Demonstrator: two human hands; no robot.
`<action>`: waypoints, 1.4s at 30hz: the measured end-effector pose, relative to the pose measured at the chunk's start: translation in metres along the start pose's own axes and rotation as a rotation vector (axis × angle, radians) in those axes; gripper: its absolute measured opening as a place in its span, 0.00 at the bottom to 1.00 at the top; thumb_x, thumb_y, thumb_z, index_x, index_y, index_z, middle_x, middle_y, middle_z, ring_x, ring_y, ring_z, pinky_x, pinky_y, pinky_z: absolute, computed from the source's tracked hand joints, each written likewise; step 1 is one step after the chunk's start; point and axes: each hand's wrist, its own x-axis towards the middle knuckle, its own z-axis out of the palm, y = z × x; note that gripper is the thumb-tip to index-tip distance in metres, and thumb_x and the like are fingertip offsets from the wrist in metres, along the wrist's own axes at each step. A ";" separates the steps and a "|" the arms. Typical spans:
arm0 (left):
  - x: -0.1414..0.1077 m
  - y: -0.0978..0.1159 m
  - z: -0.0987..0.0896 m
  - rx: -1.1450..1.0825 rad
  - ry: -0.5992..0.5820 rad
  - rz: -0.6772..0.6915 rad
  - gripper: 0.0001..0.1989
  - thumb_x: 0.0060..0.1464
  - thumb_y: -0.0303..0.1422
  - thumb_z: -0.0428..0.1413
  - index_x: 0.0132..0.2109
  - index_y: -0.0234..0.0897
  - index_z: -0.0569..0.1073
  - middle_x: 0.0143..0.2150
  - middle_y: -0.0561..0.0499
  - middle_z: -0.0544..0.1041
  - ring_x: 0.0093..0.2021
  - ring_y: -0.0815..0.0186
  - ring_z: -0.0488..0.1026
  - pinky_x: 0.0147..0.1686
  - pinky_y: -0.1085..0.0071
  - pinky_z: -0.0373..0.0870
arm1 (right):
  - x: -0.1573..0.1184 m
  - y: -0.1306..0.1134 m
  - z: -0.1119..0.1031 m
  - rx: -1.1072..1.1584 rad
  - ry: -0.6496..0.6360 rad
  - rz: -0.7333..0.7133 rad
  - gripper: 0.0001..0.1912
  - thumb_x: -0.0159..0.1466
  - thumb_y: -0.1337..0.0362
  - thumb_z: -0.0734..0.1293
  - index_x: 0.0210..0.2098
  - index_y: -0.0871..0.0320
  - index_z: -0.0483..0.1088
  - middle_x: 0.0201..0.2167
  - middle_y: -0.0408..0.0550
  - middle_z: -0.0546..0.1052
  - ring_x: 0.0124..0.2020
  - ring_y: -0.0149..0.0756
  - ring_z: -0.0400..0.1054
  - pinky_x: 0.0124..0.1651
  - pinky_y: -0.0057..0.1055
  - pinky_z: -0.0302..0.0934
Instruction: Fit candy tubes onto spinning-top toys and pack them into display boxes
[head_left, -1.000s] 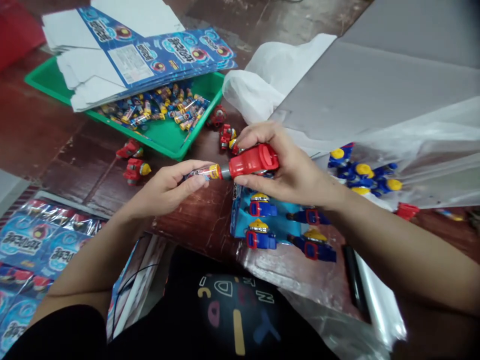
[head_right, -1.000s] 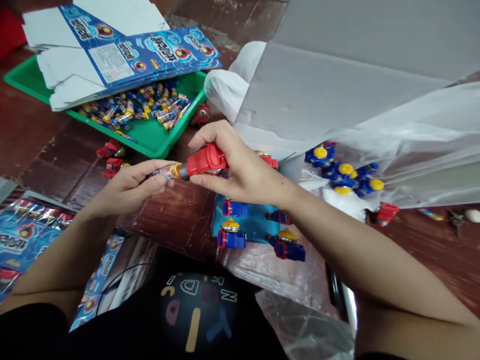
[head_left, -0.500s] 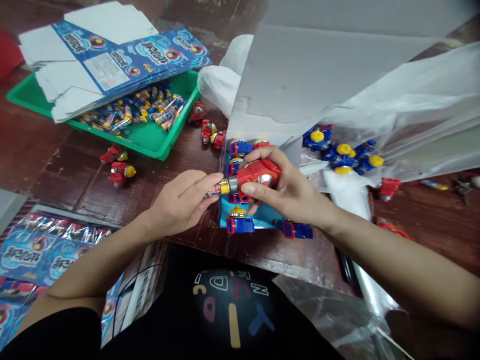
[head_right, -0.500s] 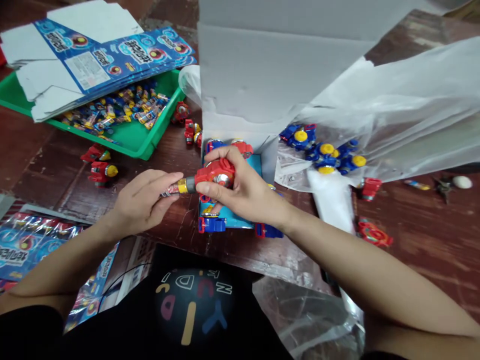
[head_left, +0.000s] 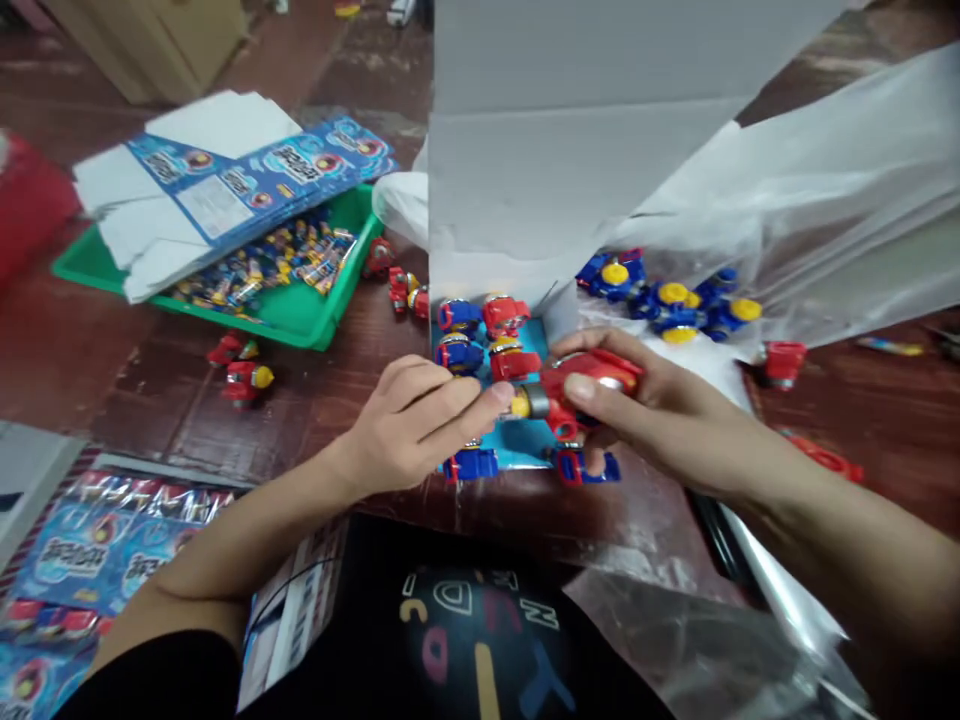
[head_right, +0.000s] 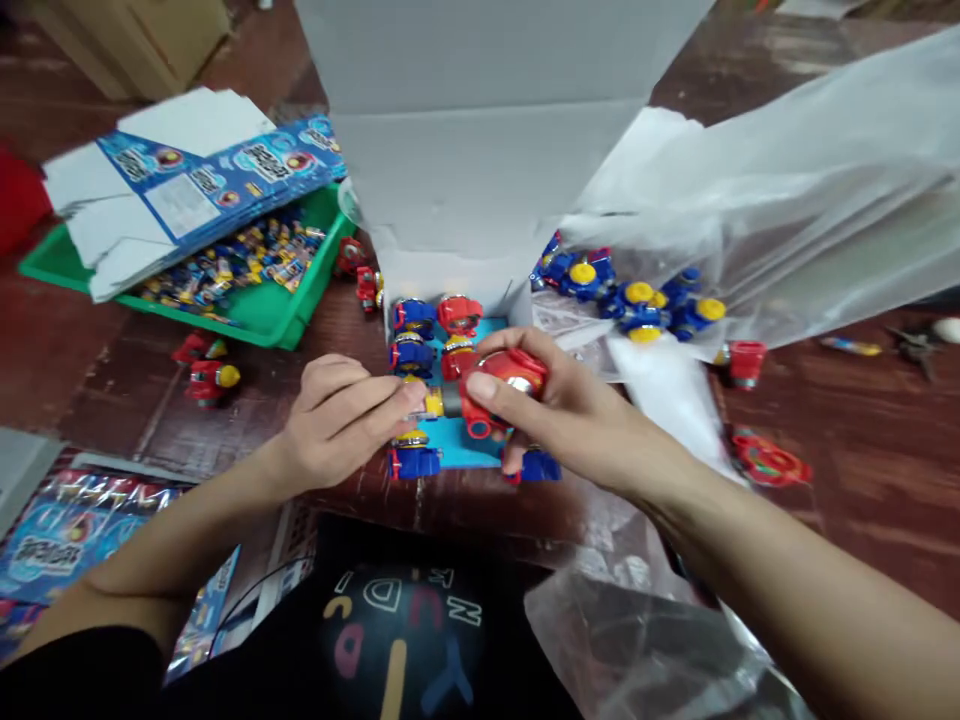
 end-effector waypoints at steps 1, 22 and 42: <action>-0.001 -0.002 0.003 -0.014 -0.009 -0.013 0.30 0.67 0.33 0.64 0.73 0.46 0.68 0.59 0.47 0.83 0.57 0.58 0.77 0.62 0.57 0.72 | -0.003 0.001 -0.006 -0.128 0.071 -0.104 0.19 0.74 0.44 0.65 0.52 0.50 0.64 0.30 0.39 0.72 0.23 0.33 0.68 0.27 0.35 0.69; -0.037 -0.013 0.063 -0.256 -0.188 -0.403 0.18 0.77 0.37 0.48 0.56 0.40 0.82 0.62 0.50 0.81 0.72 0.59 0.70 0.63 0.50 0.59 | 0.011 0.062 0.032 -1.322 -0.022 -0.752 0.10 0.68 0.58 0.65 0.41 0.43 0.80 0.40 0.56 0.83 0.23 0.49 0.75 0.15 0.42 0.60; -0.050 -0.112 0.008 -0.015 -0.021 -0.569 0.17 0.76 0.37 0.49 0.56 0.41 0.81 0.62 0.48 0.82 0.68 0.59 0.73 0.70 0.54 0.62 | 0.052 -0.001 0.026 -1.383 -0.176 -0.561 0.27 0.79 0.46 0.53 0.54 0.52 0.77 0.47 0.55 0.82 0.35 0.45 0.79 0.27 0.37 0.65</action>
